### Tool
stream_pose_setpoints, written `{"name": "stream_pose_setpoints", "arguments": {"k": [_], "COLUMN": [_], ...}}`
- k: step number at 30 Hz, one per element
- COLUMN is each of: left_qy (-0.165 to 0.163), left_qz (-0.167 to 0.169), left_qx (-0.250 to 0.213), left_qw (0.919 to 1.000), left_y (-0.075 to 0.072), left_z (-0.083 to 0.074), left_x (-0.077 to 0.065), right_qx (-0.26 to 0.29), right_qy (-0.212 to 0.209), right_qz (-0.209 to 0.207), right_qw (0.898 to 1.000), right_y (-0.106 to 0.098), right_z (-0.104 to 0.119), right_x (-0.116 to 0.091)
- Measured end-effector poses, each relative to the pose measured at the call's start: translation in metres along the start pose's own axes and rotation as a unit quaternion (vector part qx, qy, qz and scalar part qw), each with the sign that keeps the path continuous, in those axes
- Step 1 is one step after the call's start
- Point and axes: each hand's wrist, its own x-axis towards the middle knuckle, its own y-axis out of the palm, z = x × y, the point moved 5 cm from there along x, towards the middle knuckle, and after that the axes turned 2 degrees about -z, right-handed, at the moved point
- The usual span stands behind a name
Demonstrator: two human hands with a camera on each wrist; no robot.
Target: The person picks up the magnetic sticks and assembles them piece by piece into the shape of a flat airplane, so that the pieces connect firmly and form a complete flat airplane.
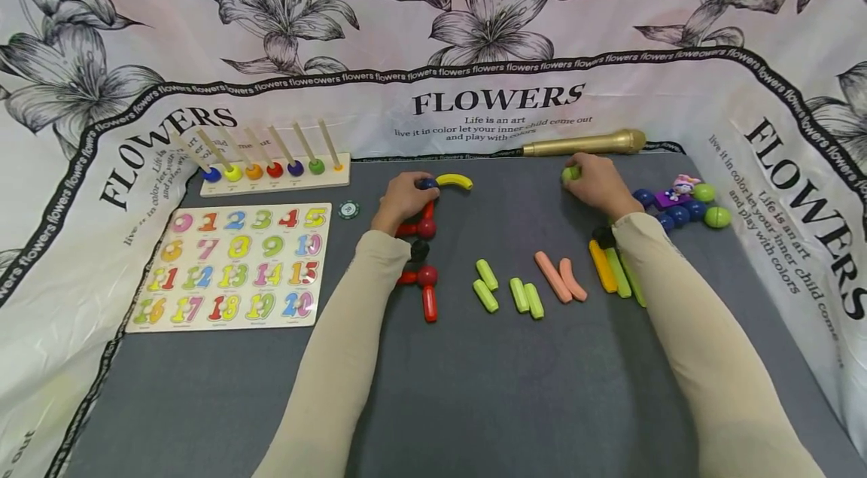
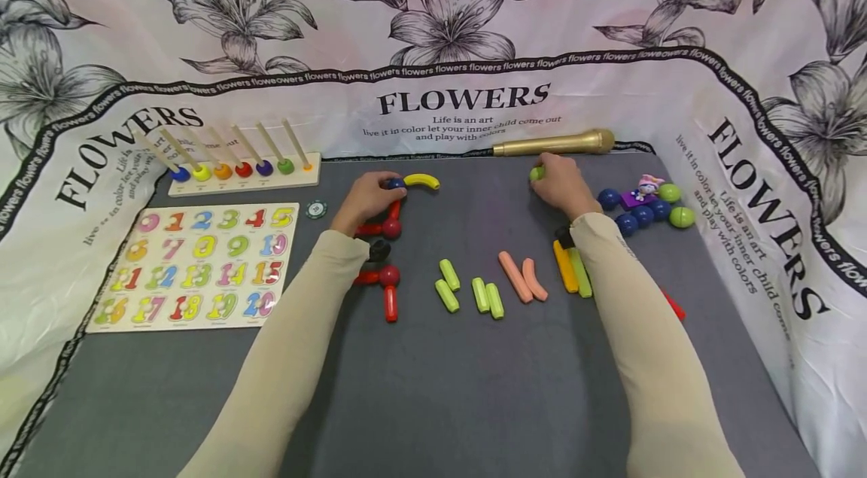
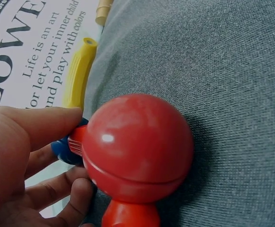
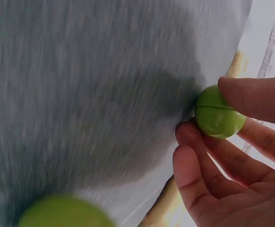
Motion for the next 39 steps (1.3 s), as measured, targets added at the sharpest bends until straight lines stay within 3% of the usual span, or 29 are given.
{"name": "stream_pose_setpoints", "arguments": {"k": [15, 23, 30, 39], "left_qy": [0.003, 0.004, 0.001, 0.004], "left_qz": [-0.007, -0.008, -0.009, -0.006], "left_qx": [0.004, -0.005, -0.002, -0.003], "left_qw": [1.0, 1.0, 1.0, 1.0], "left_y": [-0.002, -0.002, 0.0, 0.0], "left_z": [-0.002, -0.003, -0.001, 0.0], "left_x": [-0.004, -0.007, -0.007, -0.005], "right_qx": [0.074, 0.101, 0.113, 0.117], "right_qy": [-0.086, -0.11, -0.108, -0.095], "right_qz": [0.048, 0.06, 0.065, 0.059], "right_qw": [0.992, 0.987, 0.986, 0.987], "right_y": [0.039, 0.057, 0.071, 0.077], "right_z": [0.075, 0.106, 0.12, 0.12], "right_x": [-0.006, -0.006, 0.002, 0.008]}}
